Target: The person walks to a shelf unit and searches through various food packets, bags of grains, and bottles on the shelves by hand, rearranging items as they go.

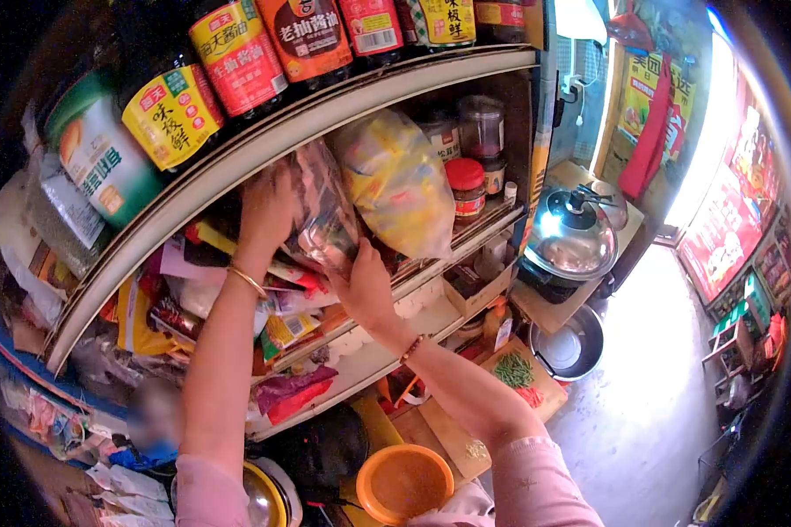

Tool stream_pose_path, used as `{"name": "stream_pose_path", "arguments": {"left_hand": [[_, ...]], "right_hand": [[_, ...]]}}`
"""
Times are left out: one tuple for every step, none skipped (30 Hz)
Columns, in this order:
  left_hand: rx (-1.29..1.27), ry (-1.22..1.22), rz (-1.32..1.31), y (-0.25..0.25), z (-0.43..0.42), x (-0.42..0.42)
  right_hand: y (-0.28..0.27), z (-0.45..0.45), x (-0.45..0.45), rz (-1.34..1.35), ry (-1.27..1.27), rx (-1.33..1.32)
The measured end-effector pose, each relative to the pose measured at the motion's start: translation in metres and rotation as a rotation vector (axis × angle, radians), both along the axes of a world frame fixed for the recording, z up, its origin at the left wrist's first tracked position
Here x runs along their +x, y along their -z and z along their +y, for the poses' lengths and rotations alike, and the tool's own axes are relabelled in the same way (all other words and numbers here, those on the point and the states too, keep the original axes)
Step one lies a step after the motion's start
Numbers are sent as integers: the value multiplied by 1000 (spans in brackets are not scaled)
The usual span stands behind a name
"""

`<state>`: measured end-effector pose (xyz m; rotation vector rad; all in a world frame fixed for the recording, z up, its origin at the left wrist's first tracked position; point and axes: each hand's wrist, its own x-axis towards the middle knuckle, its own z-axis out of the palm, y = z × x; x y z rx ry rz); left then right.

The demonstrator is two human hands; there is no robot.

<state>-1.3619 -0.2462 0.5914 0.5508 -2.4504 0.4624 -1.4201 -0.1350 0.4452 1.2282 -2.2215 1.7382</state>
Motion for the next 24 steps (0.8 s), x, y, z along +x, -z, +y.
{"name": "stream_pose_path", "arguments": {"left_hand": [[-117,79,157,5,3,-11],[-116,86,164,0,12,-23],[-77,71,32,-4,20,-34],[-38,54,-96,-9,26,-44],[-36,50,-83,-10,31,-53],[135,55,28,-12,36,-58],[301,58,133,-13,37,-58],[295,45,126,-6,27,-57],[135,165,262,7,13,-57],[-30,289,395,2,14,-50],[45,265,482,3,19,-37],[40,263,475,1,20,-22],[300,337,483,-3,16,-4],[567,407,486,-5,9,12],[528,318,470,-1,-2,21],[537,320,471,2,-8,22],[603,374,467,4,-14,19],[667,429,464,10,-20,14],[436,253,429,32,-35,2],[438,257,432,29,-32,0],[482,245,400,27,-30,-3],[522,234,368,23,-28,-7],[521,241,366,22,-30,-13],[513,247,364,21,-30,-17]], "right_hand": [[-1,2,0,16,10,-16],[1,2,-4,23,18,-14],[4,1,-7,0,4,-23],[6,1,-10,-20,-14,-32],[6,1,-13,-65,-47,-20],[7,-1,-16,-60,-56,-18],[12,-4,-18,-5,-21,-22],[14,-5,-17,43,11,-28],[15,-4,-17,58,-11,-31],[12,-3,-17,52,-22,-40],[9,-2,-18,0,-65,7],[6,0,-18,-53,-103,56],[4,2,-18,-56,-130,51],[4,1,-18,-61,-128,53],[7,-1,-19,-42,-129,43],[8,-2,-20,-20,-129,34],[5,-2,-20,-47,-135,59],[3,1,-20,-42,-131,64],[-2,5,-19,-57,-177,89],[-8,8,-19,-72,-223,113],[-13,7,-14,-70,-219,111],[-17,3,-2,-82,-159,129],[-17,-1,3,-96,-99,145],[-12,-4,3,-95,-95,135]]}}
